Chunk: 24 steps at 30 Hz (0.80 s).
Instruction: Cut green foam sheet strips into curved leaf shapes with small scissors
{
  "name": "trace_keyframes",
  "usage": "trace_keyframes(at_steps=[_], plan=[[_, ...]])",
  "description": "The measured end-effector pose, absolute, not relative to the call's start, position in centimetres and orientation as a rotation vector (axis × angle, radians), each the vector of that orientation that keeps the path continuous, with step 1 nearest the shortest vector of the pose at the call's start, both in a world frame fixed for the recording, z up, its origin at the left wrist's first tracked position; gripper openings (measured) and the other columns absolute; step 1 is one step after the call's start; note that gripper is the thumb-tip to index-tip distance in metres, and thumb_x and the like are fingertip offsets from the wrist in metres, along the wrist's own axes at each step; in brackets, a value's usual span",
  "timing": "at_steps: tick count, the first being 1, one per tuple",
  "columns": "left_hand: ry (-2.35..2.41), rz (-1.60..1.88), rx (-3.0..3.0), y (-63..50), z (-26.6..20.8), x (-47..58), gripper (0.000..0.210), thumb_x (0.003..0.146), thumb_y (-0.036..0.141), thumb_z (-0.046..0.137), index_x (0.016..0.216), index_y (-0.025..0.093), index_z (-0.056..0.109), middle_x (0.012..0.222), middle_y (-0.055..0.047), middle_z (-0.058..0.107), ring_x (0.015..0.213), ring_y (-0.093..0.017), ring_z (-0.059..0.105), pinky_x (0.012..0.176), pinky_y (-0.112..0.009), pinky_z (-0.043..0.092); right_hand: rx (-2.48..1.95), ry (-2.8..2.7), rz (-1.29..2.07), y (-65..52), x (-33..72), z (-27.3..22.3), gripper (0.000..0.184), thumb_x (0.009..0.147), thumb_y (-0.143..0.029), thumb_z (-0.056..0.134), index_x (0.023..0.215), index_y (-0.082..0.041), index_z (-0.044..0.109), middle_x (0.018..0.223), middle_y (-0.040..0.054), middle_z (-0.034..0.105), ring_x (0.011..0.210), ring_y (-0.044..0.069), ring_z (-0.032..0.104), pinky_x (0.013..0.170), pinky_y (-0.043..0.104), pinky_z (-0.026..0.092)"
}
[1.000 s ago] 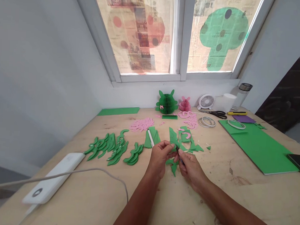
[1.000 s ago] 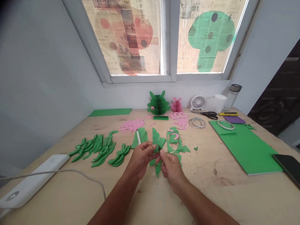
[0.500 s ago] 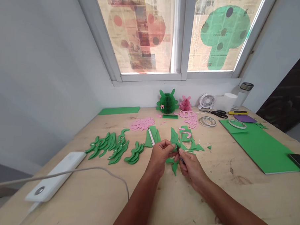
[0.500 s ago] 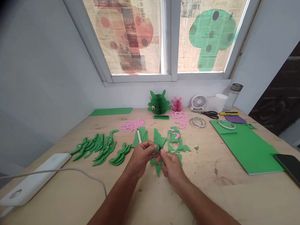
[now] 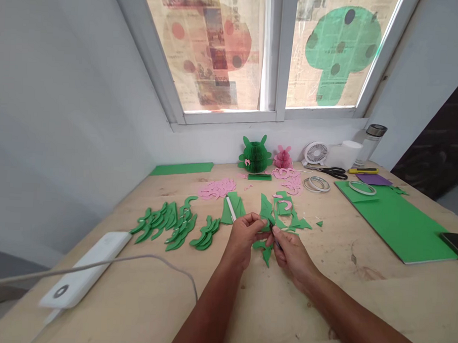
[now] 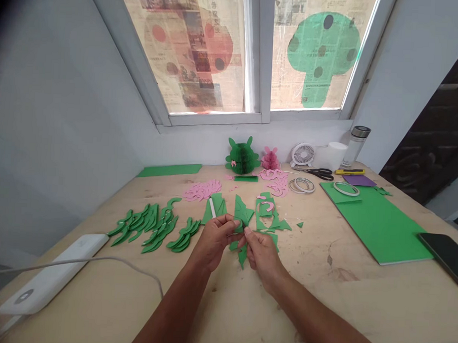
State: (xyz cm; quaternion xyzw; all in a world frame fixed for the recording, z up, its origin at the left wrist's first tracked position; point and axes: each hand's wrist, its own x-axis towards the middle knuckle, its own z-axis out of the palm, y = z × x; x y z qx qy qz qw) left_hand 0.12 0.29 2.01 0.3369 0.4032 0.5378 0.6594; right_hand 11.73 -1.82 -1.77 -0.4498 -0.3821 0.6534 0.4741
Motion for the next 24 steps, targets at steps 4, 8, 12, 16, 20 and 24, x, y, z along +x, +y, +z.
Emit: trace_keyframes(at_steps=[4, 8, 12, 16, 20, 24], plan=[[0.935, 1.222, 0.744, 0.38, 1.81, 0.09, 0.022, 0.056, 0.022, 0.071, 0.056, 0.015, 0.050, 0.050, 0.008, 0.044, 0.041, -0.006, 0.047, 0.056, -0.026, 0.048, -1.104, -0.933, 1.591, -1.83, 11.69, -1.73, 0.044, 0.074, -0.058, 0.054, 0.062, -0.015, 0.054, 0.033, -0.0108, 0.028, 0.031, 0.004, 0.014, 0.034, 0.020, 0.009], [0.937, 1.224, 0.747, 0.45, 1.73, 0.07, 0.022, 0.057, 0.022, 0.071, 0.056, 0.015, 0.051, 0.051, 0.007, 0.045, 0.042, -0.006, 0.047, 0.056, -0.026, 0.048, -1.113, -0.932, 1.593, -1.85, 11.69, -1.66, 0.044, 0.073, -0.058, 0.055, 0.062, -0.016, 0.053, 0.033, -0.0110, 0.028, 0.031, 0.004, 0.014, 0.033, 0.020, 0.009], [0.932, 1.218, 0.765, 0.39, 1.81, 0.07, 0.021, 0.057, 0.021, 0.069, 0.056, 0.015, 0.050, 0.050, 0.008, 0.044, 0.041, -0.006, 0.046, 0.056, -0.026, 0.048, -1.114, -0.931, 1.600, -1.84, 11.72, -1.68, 0.045, 0.074, -0.058, 0.054, 0.063, -0.015, 0.054, 0.033, -0.0111, 0.027, 0.031, 0.004, 0.014, 0.033, 0.020, 0.009], [0.943, 1.220, 0.778, 0.40, 1.88, 0.07, 0.020, 0.057, 0.022, 0.069, 0.056, 0.015, 0.051, 0.050, 0.008, 0.045, 0.042, -0.006, 0.046, 0.055, -0.026, 0.047, -1.128, -0.948, 1.589, -1.86, 11.73, -1.61, 0.044, 0.075, -0.058, 0.053, 0.063, -0.015, 0.054, 0.034, -0.0108, 0.028, 0.031, 0.004, 0.015, 0.034, 0.020, 0.010], [0.980, 1.223, 0.774, 0.50, 1.77, 0.04, 0.019, 0.055, 0.021, 0.069, 0.054, 0.014, 0.051, 0.052, 0.006, 0.046, 0.047, -0.007, 0.047, 0.055, -0.026, 0.048, -1.123, -0.963, 1.596, -1.92, 11.75, -1.56, 0.044, 0.075, -0.058, 0.052, 0.063, -0.015, 0.054, 0.035, -0.0108, 0.027, 0.032, 0.004, 0.014, 0.034, 0.020, 0.009], [1.006, 1.224, 0.758, 0.58, 1.70, -0.01, 0.021, 0.052, 0.022, 0.071, 0.053, 0.014, 0.051, 0.052, 0.006, 0.045, 0.049, -0.007, 0.046, 0.057, -0.027, 0.049, -1.123, -0.957, 1.600, -1.94, 11.77, -1.73, 0.044, 0.076, -0.058, 0.053, 0.063, -0.016, 0.053, 0.035, -0.0110, 0.026, 0.033, 0.004, 0.014, 0.034, 0.020, 0.008]])
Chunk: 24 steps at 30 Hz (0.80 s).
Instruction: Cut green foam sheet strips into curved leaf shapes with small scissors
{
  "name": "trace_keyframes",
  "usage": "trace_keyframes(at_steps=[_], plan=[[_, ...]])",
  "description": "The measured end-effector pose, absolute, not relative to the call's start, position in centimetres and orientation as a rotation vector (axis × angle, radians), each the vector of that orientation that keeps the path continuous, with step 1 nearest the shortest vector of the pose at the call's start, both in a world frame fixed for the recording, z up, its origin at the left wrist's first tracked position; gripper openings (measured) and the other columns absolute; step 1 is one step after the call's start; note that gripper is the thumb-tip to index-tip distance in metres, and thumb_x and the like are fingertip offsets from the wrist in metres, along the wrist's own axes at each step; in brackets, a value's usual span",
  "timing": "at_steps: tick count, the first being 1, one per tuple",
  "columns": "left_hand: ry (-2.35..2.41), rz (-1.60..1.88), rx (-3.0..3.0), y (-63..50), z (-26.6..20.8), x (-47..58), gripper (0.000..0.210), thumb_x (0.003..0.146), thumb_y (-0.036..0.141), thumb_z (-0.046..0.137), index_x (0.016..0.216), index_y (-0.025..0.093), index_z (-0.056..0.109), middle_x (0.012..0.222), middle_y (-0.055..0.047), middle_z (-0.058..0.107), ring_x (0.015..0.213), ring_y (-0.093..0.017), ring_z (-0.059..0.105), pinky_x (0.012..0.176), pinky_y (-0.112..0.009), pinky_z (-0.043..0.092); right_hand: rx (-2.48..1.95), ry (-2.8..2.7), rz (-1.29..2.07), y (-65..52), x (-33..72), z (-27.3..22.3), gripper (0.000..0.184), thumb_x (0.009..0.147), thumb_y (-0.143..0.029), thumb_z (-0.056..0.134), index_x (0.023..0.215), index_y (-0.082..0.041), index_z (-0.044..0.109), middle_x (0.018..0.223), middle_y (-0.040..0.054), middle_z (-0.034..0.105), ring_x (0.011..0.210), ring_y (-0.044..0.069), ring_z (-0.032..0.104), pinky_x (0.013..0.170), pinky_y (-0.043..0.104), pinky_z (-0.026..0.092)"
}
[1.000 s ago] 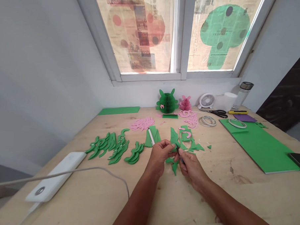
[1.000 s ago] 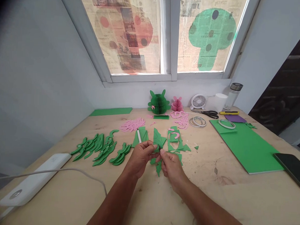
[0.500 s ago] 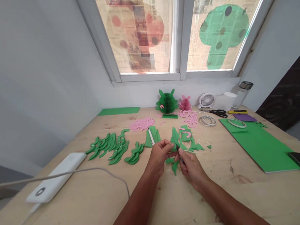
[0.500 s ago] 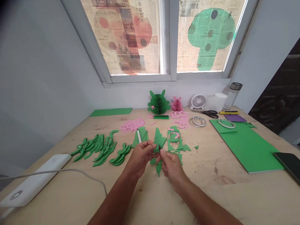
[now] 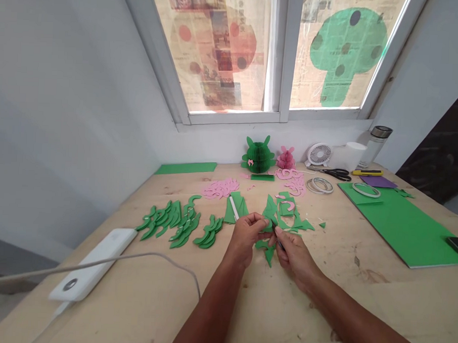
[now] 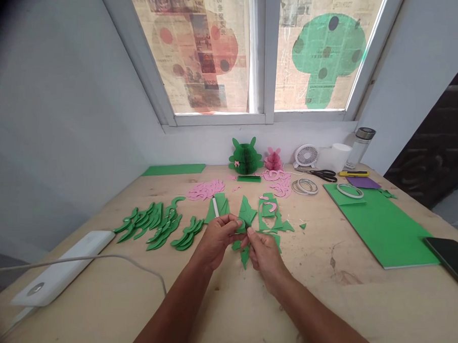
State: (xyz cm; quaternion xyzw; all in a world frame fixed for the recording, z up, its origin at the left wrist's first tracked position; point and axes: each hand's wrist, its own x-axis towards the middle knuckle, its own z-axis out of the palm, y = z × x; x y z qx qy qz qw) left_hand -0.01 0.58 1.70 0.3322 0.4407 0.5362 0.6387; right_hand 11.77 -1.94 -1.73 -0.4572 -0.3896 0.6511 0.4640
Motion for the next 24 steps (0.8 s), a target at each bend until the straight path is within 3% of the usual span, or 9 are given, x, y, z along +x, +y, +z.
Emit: trace_keyframes(at_steps=[24], plan=[[1.017, 1.141, 0.864, 1.01, 1.57, -0.65, 0.021, 0.052, 0.025, 0.070, 0.051, 0.014, 0.053, 0.051, 0.004, 0.049, 0.049, -0.008, 0.048, 0.058, -0.027, 0.049, -1.115, -0.966, 1.626, -1.90, 11.86, -1.82, 0.044, 0.075, -0.058, 0.054, 0.064, -0.015, 0.054, 0.035, -0.0113, 0.025, 0.032, 0.004, 0.012, 0.034, 0.020, 0.008]])
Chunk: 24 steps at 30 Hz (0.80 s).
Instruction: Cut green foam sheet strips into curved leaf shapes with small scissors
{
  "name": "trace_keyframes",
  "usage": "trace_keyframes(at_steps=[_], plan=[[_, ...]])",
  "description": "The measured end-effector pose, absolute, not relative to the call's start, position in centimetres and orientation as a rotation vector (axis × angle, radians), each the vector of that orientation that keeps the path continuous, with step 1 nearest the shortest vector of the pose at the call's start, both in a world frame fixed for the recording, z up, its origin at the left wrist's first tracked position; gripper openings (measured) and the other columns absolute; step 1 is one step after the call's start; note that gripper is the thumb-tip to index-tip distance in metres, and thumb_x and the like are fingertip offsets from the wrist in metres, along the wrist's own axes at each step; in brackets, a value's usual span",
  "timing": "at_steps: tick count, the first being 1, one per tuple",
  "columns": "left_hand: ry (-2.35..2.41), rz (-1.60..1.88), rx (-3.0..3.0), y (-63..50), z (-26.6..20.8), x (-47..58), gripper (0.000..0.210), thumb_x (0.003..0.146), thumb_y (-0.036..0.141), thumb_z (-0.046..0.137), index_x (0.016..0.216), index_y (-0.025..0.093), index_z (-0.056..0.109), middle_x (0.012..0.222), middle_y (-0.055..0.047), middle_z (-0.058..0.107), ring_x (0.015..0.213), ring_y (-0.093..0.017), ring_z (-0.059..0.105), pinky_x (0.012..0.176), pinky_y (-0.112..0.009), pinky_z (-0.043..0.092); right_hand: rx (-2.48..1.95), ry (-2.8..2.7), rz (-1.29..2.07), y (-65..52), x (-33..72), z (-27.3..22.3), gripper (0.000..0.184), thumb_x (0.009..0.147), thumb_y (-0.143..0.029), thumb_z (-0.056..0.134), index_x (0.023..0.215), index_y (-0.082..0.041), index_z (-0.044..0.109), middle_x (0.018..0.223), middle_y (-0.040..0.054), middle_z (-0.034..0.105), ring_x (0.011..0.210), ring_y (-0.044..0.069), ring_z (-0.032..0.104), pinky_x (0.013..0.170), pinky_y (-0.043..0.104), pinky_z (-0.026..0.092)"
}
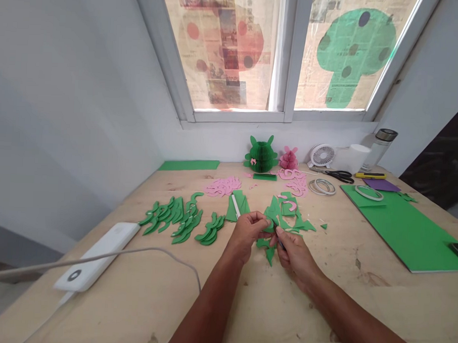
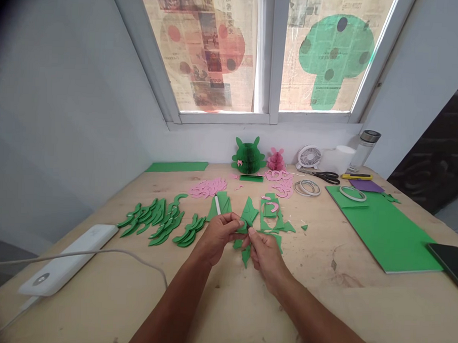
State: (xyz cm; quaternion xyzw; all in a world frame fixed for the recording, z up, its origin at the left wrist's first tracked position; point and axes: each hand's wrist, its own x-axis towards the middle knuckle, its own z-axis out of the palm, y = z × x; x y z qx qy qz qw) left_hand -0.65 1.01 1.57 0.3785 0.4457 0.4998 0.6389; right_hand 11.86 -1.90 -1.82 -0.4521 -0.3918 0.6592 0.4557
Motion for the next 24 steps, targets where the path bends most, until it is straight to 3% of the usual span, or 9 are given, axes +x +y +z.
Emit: trace_keyframes(at_steps=[24], plan=[[0.980, 1.038, 0.970, 1.2, 1.8, -1.7, 0.017, 0.053, 0.022, 0.070, 0.052, 0.014, 0.055, 0.051, 0.004, 0.048, 0.050, -0.008, 0.046, 0.059, -0.026, 0.048, -1.167, -1.054, 1.625, -2.0, 12.0, -1.3, 0.045, 0.075, -0.059, 0.051, 0.064, -0.016, 0.055, 0.036, -0.0112, 0.023, 0.034, 0.005, 0.012, 0.035, 0.021, 0.009]])
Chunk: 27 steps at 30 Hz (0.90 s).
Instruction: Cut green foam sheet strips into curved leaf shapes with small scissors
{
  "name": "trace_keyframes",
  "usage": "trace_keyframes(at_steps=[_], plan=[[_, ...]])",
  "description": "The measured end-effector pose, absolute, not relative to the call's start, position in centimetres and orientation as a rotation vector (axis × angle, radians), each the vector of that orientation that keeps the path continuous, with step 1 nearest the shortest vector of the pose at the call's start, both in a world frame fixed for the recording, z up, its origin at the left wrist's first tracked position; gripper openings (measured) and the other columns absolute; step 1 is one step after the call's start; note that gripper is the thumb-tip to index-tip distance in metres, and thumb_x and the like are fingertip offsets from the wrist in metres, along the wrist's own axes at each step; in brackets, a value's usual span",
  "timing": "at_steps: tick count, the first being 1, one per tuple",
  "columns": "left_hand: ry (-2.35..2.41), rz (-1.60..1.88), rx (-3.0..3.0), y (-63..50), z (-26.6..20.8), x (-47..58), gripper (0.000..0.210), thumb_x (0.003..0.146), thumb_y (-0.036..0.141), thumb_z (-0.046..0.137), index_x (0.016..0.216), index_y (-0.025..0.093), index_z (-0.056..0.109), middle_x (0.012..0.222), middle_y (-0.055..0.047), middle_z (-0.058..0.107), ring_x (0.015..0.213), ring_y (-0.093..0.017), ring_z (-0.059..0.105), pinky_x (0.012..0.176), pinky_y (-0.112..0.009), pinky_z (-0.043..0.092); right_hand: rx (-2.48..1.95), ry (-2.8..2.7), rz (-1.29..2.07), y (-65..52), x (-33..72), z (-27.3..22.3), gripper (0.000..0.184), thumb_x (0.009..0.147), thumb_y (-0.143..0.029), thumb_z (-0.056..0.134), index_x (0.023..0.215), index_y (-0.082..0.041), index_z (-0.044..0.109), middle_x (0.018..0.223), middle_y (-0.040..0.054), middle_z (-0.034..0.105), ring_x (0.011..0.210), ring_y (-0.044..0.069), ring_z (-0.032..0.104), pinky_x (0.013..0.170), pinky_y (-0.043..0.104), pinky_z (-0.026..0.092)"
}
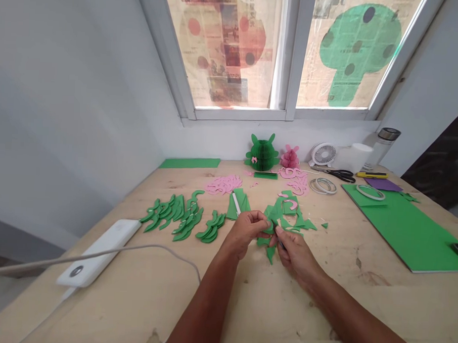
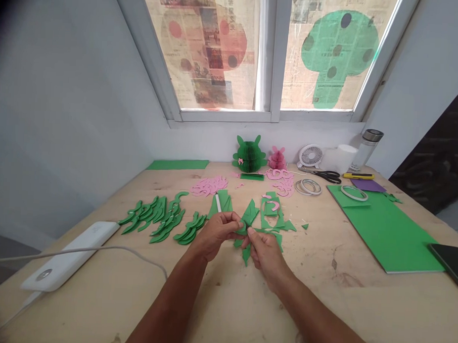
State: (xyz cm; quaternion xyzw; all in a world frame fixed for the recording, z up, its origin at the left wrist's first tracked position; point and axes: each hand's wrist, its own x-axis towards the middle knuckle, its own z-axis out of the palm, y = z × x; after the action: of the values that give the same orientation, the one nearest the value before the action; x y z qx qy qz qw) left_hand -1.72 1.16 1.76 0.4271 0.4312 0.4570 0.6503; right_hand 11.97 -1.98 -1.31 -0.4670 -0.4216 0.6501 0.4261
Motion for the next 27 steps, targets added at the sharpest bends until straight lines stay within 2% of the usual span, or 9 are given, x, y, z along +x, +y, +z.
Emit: trace_keyframes(at_steps=[27], plan=[[1.008, 1.161, 0.847, 0.8, 1.8, -0.4, 0.020, 0.052, 0.026, 0.072, 0.053, 0.014, 0.056, 0.053, 0.003, 0.051, 0.049, -0.009, 0.050, 0.060, -0.027, 0.049, -1.109, -0.957, 1.632, -1.8, 12.0, -1.5, 0.045, 0.073, -0.059, 0.054, 0.063, -0.015, 0.054, 0.034, -0.0116, 0.025, 0.031, 0.004, 0.012, 0.033, 0.020, 0.008]])
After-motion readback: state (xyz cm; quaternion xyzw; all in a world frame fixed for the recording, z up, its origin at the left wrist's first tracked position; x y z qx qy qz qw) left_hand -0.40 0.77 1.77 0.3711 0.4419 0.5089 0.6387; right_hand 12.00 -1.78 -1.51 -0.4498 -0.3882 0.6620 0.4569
